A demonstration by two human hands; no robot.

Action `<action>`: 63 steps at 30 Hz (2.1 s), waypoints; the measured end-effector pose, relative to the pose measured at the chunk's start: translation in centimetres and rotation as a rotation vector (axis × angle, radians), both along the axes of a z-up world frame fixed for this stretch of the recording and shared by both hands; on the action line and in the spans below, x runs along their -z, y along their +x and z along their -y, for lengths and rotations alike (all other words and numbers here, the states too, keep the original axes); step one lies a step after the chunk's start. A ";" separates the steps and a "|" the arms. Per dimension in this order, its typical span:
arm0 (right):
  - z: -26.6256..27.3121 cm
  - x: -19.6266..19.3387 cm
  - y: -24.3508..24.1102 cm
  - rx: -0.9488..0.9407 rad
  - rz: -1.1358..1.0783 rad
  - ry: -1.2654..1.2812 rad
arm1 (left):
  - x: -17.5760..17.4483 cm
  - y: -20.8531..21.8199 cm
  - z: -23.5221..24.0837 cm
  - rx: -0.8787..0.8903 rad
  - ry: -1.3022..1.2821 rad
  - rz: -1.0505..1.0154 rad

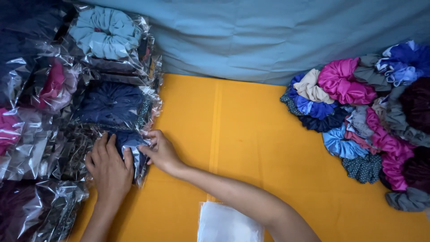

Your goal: Packing fabric hair scrunchies into small plastic bags.

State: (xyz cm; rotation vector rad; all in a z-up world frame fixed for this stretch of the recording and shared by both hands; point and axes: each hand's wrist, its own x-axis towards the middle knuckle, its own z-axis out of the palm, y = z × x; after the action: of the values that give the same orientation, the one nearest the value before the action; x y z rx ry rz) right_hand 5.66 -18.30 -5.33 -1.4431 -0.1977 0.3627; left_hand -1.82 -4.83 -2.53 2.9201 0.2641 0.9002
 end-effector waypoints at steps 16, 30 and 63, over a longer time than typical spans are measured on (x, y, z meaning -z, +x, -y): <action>7.0 -3.6 0.8 -0.275 -0.181 -0.228 | -2.5 -1.0 0.7 -0.122 0.240 -0.087; 29.2 -13.0 -0.3 0.213 0.144 -0.143 | -6.5 -1.5 5.1 -0.015 0.250 -0.105; 58.1 -15.9 -8.1 1.438 0.506 -0.018 | -17.1 14.5 59.5 1.731 -0.959 -0.003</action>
State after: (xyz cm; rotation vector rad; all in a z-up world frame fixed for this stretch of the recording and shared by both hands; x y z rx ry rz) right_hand -2.46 -76.44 10.59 -1.3310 0.4526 -1.1698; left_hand 12.67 -64.33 14.53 1.3119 -1.2177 0.2248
